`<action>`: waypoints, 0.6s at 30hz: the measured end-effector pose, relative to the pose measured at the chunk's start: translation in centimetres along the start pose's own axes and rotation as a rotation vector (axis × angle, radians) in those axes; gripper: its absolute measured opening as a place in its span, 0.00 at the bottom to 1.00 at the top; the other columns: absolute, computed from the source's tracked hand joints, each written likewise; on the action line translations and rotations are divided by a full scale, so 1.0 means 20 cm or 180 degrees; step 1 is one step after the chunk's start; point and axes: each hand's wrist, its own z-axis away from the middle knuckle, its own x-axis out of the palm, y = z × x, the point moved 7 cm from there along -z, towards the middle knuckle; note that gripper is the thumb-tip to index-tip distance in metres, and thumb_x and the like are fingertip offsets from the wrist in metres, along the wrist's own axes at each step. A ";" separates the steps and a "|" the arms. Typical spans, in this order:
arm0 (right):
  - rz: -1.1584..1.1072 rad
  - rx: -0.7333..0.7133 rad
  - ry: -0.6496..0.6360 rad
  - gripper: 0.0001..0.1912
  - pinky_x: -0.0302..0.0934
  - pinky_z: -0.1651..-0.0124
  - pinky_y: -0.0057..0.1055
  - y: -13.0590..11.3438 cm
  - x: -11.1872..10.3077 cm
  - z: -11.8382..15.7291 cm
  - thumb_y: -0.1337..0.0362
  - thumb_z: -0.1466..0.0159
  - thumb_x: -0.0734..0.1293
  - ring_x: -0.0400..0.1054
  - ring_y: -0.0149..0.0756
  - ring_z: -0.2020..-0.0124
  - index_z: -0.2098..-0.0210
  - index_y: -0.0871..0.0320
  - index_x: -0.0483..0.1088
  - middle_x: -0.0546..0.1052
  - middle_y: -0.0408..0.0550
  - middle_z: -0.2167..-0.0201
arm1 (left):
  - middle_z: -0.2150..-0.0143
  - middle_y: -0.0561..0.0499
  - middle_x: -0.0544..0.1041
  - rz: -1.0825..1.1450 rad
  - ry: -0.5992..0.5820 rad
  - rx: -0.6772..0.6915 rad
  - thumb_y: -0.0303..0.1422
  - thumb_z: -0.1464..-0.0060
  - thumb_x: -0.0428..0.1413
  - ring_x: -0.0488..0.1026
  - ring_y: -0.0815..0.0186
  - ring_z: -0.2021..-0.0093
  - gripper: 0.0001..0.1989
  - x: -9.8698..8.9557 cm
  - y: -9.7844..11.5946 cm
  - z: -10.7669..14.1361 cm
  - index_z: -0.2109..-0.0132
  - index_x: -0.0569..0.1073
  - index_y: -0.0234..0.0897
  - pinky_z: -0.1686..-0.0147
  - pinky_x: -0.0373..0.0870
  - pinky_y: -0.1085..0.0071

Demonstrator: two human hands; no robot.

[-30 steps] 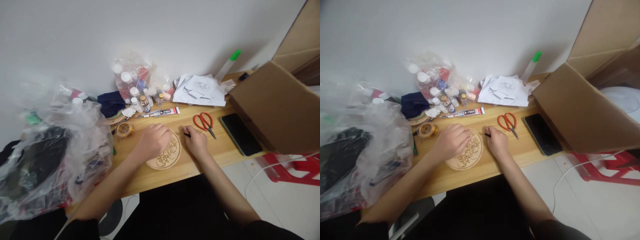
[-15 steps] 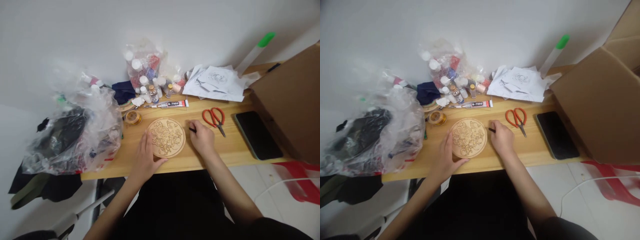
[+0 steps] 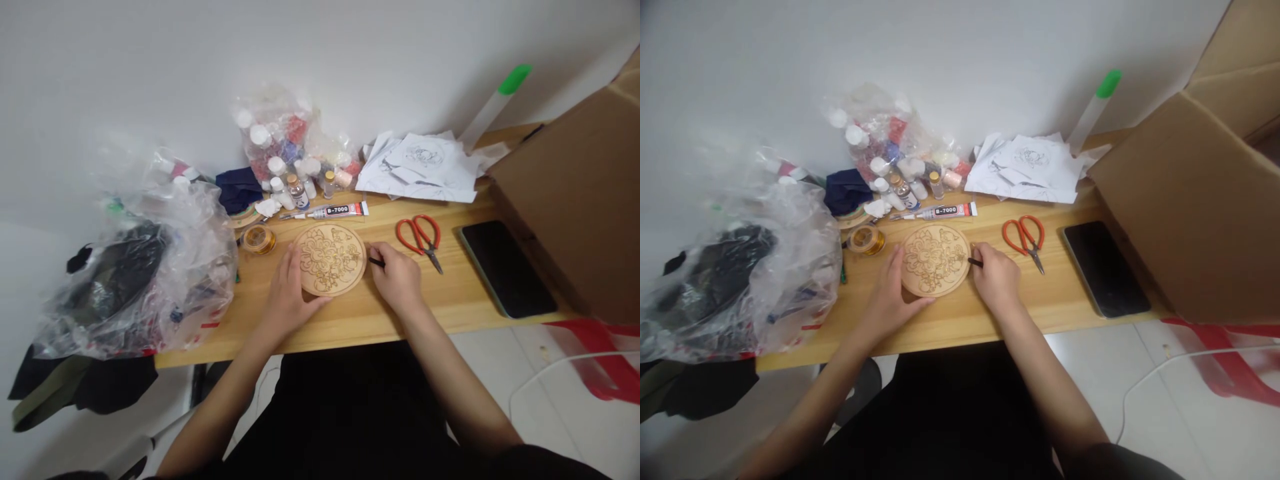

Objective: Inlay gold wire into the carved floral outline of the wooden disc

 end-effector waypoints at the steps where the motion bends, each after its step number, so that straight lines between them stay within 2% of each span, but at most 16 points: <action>1: 0.0005 -0.0014 0.0010 0.12 0.50 0.70 0.31 0.00 0.00 0.00 0.66 0.40 0.60 0.71 0.42 0.68 0.61 0.56 0.74 0.80 0.50 0.68 | 0.30 0.34 0.46 0.0023 0.0007 -0.0015 0.43 0.52 0.64 0.45 0.44 0.30 0.54 0.00 0.00 -0.01 0.31 0.37 0.45 0.36 0.50 0.42; 8: 0.0134 0.0055 0.0005 0.13 0.50 0.70 0.29 0.00 0.01 0.00 0.68 0.42 0.61 0.71 0.40 0.67 0.62 0.55 0.75 0.79 0.49 0.69 | 0.30 0.35 0.47 0.0272 0.0150 -0.0016 0.40 0.56 0.67 0.45 0.44 0.30 0.55 0.01 -0.01 -0.01 0.31 0.40 0.44 0.35 0.49 0.44; 14: 0.0208 0.0020 -0.0145 0.15 0.52 0.69 0.31 -0.02 0.02 0.01 0.68 0.42 0.60 0.72 0.43 0.66 0.60 0.53 0.76 0.80 0.50 0.67 | 0.31 0.36 0.50 0.0480 0.0393 0.0052 0.39 0.59 0.69 0.48 0.44 0.31 0.57 0.02 -0.02 -0.02 0.31 0.42 0.46 0.35 0.49 0.43; 18: -0.0175 -0.0148 -0.0091 0.14 0.57 0.68 0.31 -0.01 0.01 0.02 0.69 0.43 0.60 0.73 0.44 0.67 0.63 0.54 0.76 0.80 0.50 0.69 | 0.30 0.37 0.48 0.0645 0.0610 0.0170 0.37 0.59 0.69 0.46 0.46 0.30 0.58 0.01 0.01 0.00 0.31 0.40 0.48 0.35 0.48 0.44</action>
